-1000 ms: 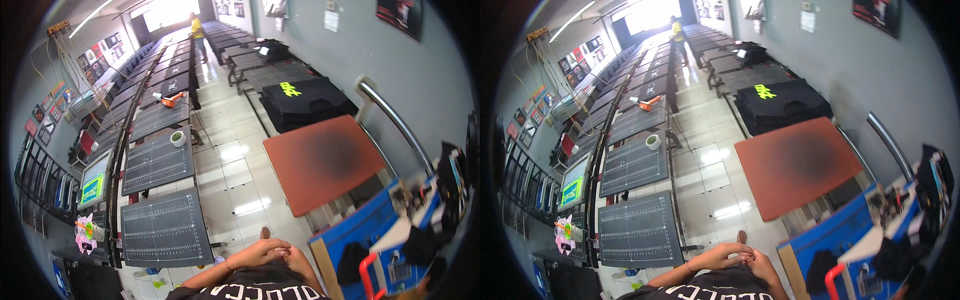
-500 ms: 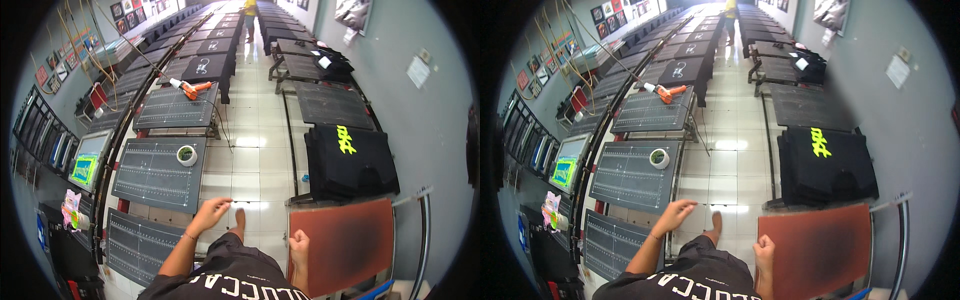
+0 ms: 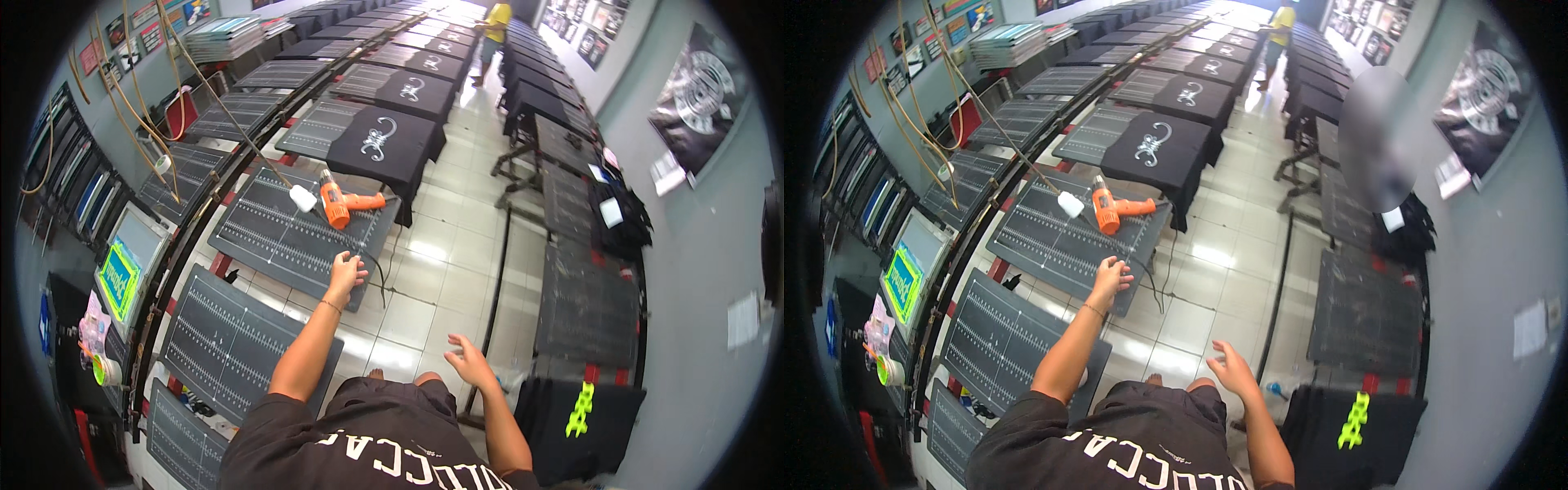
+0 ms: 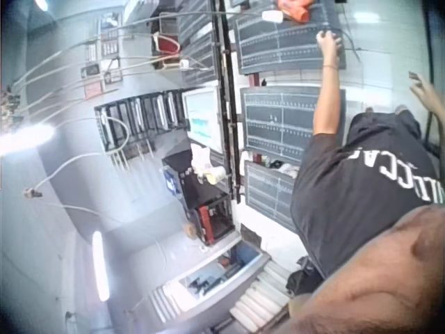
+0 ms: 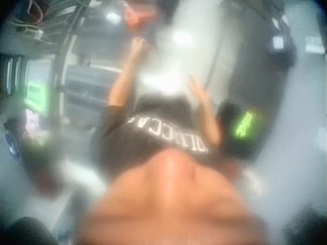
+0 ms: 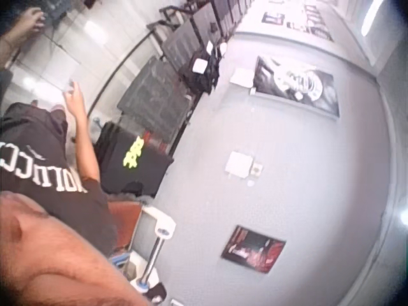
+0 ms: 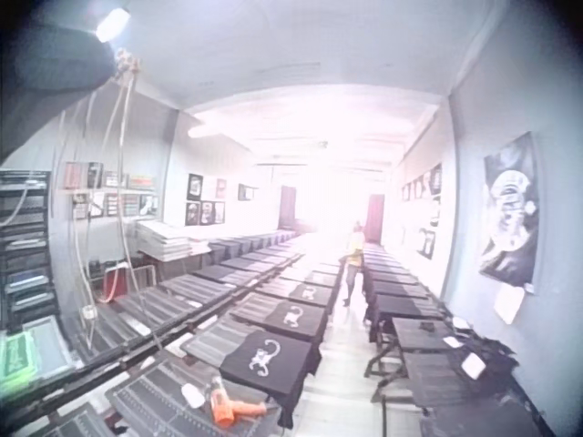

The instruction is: The person uses a heat gun to dry ink on printed t-shirts and then unplugs electrical cords in a printing shop.

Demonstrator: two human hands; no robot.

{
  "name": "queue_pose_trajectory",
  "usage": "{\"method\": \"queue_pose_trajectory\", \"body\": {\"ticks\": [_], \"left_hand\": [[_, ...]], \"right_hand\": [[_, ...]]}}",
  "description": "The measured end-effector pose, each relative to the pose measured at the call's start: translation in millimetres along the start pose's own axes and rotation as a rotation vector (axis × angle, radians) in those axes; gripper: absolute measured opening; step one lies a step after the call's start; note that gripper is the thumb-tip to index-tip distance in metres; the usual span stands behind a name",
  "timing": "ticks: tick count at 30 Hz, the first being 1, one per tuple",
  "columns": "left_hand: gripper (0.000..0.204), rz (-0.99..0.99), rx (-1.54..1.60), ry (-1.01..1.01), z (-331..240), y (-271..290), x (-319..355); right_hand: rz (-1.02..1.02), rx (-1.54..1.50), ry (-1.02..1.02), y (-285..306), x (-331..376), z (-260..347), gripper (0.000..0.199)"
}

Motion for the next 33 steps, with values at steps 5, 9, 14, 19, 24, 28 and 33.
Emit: {"method": "queue_pose_trajectory", "body": {"ticks": [5,9,14,19,24,28,33], "left_hand": [[0.057,-0.221,0.015,0.133,17.7,-16.7,-62.9],[0.035,-0.205,0.095,0.156,37.9,-34.4,-62.3],[0.034,-0.379,0.176,0.187,55.6,-56.9,-28.8],[0.037,-0.584,0.225,0.274,50.3,-77.9,-7.6],[0.032,-0.828,0.197,0.273,55.0,-83.2,-10.7],[0.025,-0.886,-0.039,0.253,52.9,-80.5,-21.5],[0.022,-1.046,-0.201,0.448,58.8,-78.6,-15.5]], "right_hand": [[0.126,0.420,0.388,-11.7,-245.5,83.5,0.059],[0.120,0.619,0.780,-74.7,-385.6,175.5,0.067],[0.401,0.778,0.738,-152.7,-469.3,177.0,0.071],[0.620,0.611,0.584,-164.5,-508.0,164.5,0.065],[0.768,0.358,0.479,-102.7,-511.3,184.8,0.064],[0.797,0.071,0.406,18.0,-533.8,235.5,0.050],[0.725,-0.008,0.273,135.7,-635.4,221.6,0.022]]}}
Point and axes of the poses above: each hand's wrist, its own x-axis away from the middle knuckle, its own y-axis out of the back of the hand, z = x × y, the point moved 9 cm from there along -x, towards the middle knuckle, and after that the axes turned 12 degrees about -x, right-handed, at the moved point
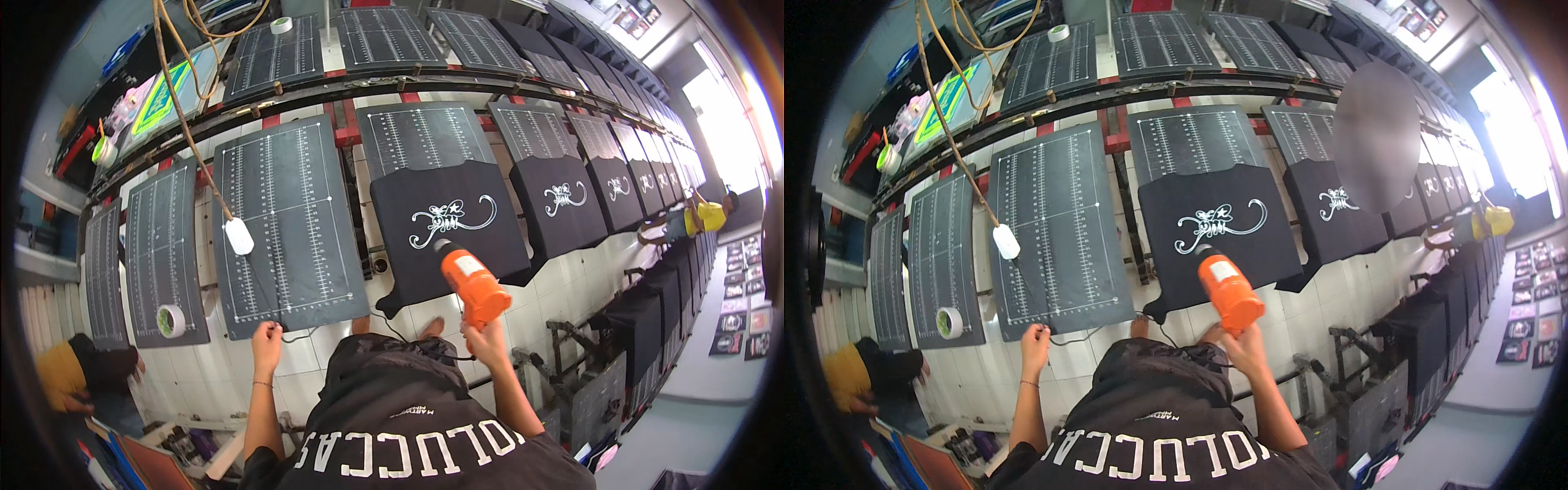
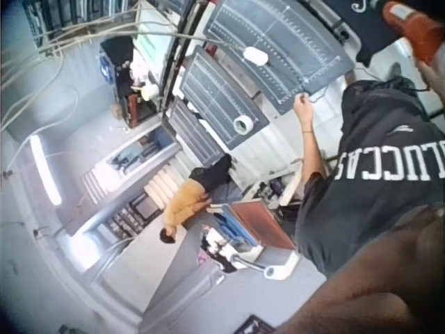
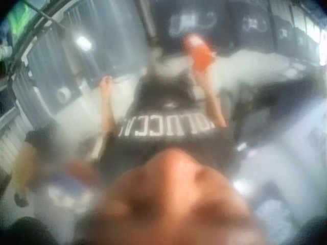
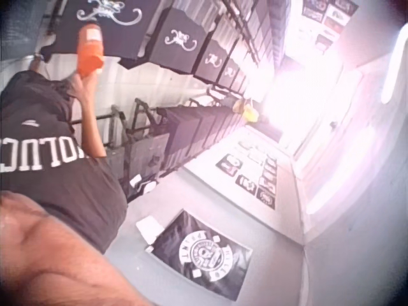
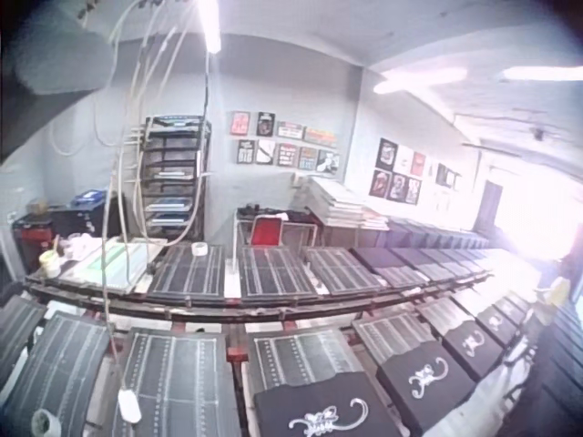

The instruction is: The person uses a heat gun to dry ink on printed t-shirts and then unplugs electrical cords in a printing shop.

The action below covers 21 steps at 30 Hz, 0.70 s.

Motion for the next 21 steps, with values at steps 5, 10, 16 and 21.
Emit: {"method": "queue_pose_trajectory", "body": {"ticks": [5,10,16,21], "left_hand": [[0.027,-0.752,-0.169,-0.117,-123.0,21.9,46.1],[0.041,-0.423,-0.294,-0.477,-315.3,-106.6,72.8],[0.086,0.015,-0.705,-0.720,-415.1,-324.0,79.8],[0.083,0.031,-0.664,-0.922,-483.6,-395.8,90.2]], "right_hand": [[0.032,-0.036,-0.302,89.5,-41.6,19.6,0.031],[0.194,0.033,-0.326,150.8,-67.5,34.5,0.040],[0.124,-0.197,-0.341,222.9,-79.8,26.2,0.030],[-0.017,-0.287,-0.266,276.6,-79.9,28.7,0.019]]}}
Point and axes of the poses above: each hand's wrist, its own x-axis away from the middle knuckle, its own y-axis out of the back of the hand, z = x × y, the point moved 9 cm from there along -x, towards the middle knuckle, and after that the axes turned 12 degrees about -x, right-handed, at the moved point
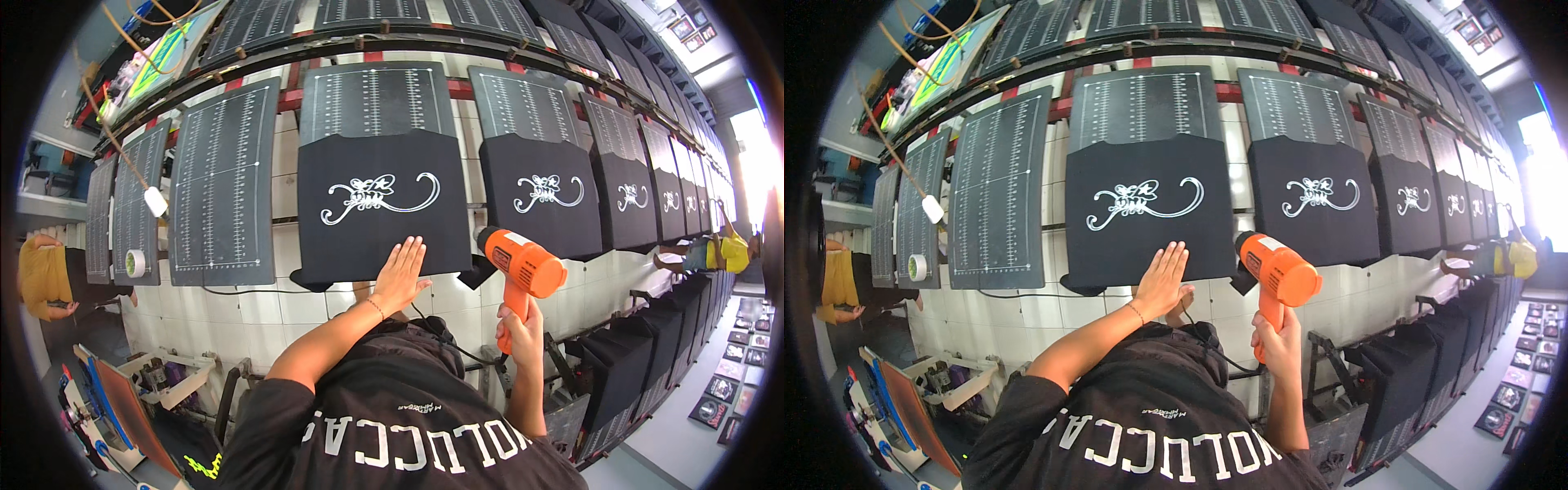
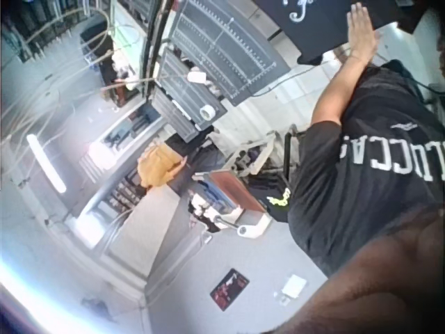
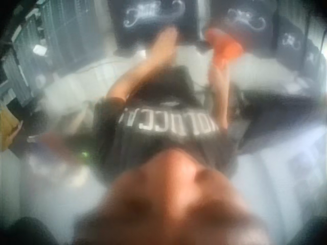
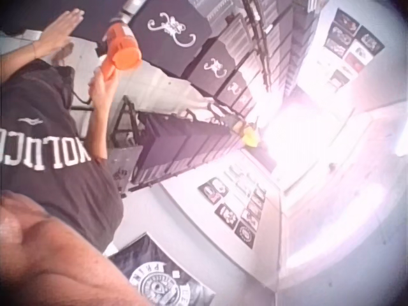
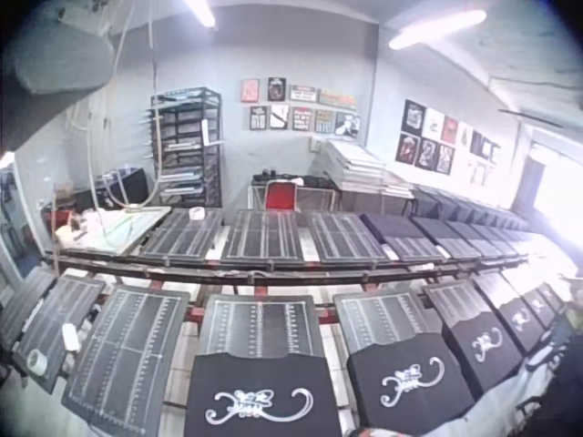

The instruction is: The person uses a heat gun to dry ink on printed t-shirts and then unplugs electrical cords in a printing shop.

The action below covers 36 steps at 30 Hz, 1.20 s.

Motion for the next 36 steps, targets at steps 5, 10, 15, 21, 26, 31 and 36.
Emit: {"method": "queue_pose_trajectory", "body": {"ticks": [5,10,15,21,26,31,36], "left_hand": [[0.080,-0.050,0.013,-0.167,-56.3,-10.0,-55.2],[0.079,-0.116,0.049,-0.233,-102.0,-14.4,-88.2],[0.080,-0.060,0.062,-0.095,-27.9,7.6,-32.0],[0.080,-0.066,-0.138,0.674,159.5,19.1,111.3],[0.074,-0.132,0.030,0.827,205.6,4.7,136.6],[0.067,-0.241,0.353,0.758,238.7,1.8,107.8],[0.063,-0.320,0.458,0.705,287.5,5.4,52.7]], "right_hand": [[-0.172,-0.075,0.061,46.2,24.1,12.5,0.027],[-0.221,-0.132,0.155,62.9,29.7,22.8,0.041],[-0.125,-0.120,0.133,45.5,3.7,26.0,0.041],[0.402,0.263,-0.110,-80.8,-50.0,9.1,0.047],[0.668,0.360,-0.148,-195.1,-82.2,-11.7,0.053],[0.713,0.464,-0.220,-260.6,-116.0,-16.5,0.036],[0.614,0.514,-0.135,-298.7,-123.1,-17.9,0.032]]}}
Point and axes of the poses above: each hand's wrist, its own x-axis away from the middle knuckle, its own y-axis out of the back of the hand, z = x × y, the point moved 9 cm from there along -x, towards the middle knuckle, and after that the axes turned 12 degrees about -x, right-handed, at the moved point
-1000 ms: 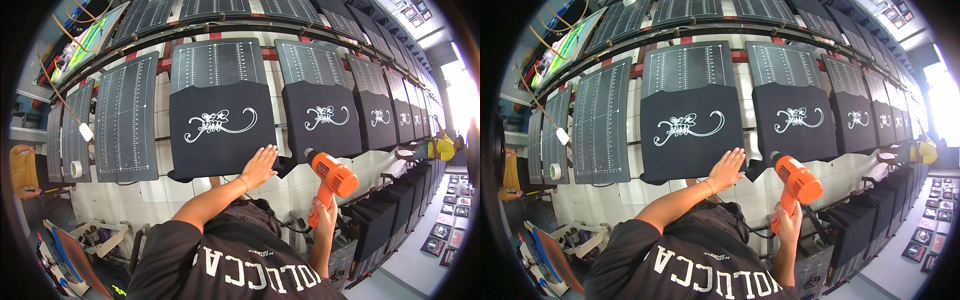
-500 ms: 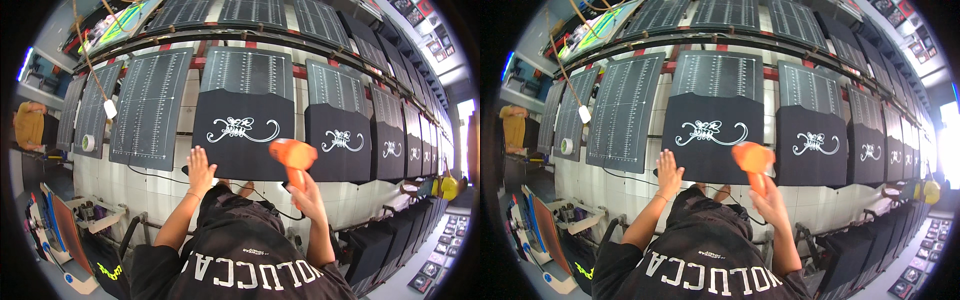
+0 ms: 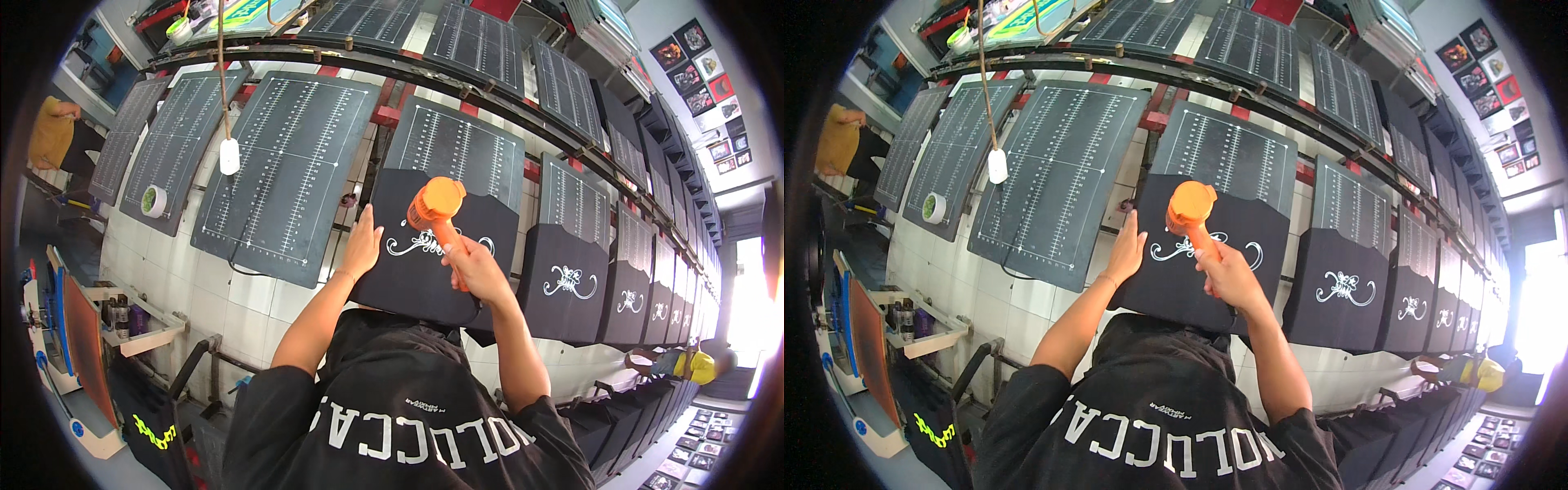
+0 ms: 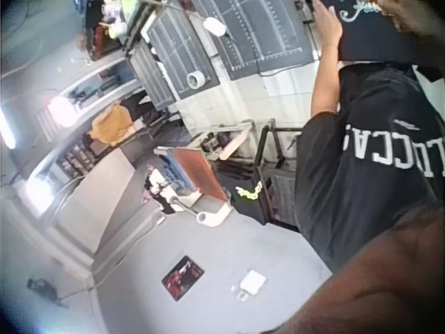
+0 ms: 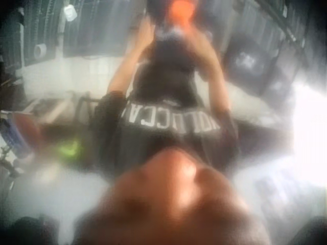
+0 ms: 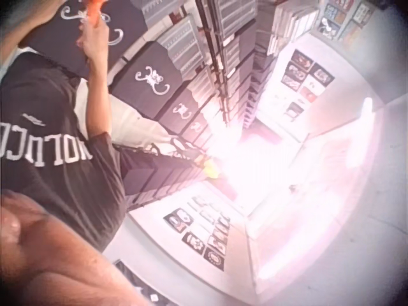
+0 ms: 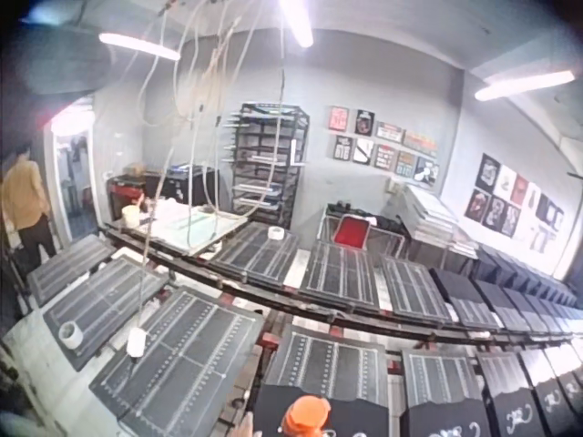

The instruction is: The person uses a heat gun to dry ink on printed t-shirts and then unplugs electrical cords in a printing shop.

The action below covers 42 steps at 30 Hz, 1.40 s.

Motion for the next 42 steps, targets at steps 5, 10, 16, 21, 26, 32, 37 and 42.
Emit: {"method": "queue_pose_trajectory", "body": {"ticks": [5,10,16,21,26,32,37,42], "left_hand": [[0.061,0.006,0.120,-0.035,4.5,1.0,-67.9],[0.058,-0.019,0.196,-0.033,9.1,0.4,-62.3],[0.056,0.052,0.212,0.044,9.1,17.0,38.8],[0.054,0.058,0.213,0.089,16.0,17.2,84.9],[0.053,0.063,0.237,0.104,19.1,14.4,85.9],[0.054,0.085,0.242,0.145,18.9,14.1,86.0],[0.054,0.007,0.222,0.086,19.6,14.2,84.5],[0.055,0.039,0.290,0.166,22.9,16.6,86.9]], "right_hand": [[0.001,0.020,-0.014,-8.9,-15.1,7.1,0.032],[0.031,0.027,-0.036,-16.1,-16.7,9.5,0.035],[0.045,0.020,-0.082,-11.2,-17.1,7.9,0.035],[0.061,-0.010,-0.068,-7.6,-20.5,1.2,0.036],[0.057,-0.029,-0.074,-7.5,-20.5,3.0,0.034],[0.032,-0.043,-0.057,-5.4,-21.1,5.2,0.032],[0.033,-0.051,-0.041,-15.0,-14.9,-2.0,0.033],[0.163,-0.016,-0.167,-30.5,11.7,-14.5,0.038]]}}
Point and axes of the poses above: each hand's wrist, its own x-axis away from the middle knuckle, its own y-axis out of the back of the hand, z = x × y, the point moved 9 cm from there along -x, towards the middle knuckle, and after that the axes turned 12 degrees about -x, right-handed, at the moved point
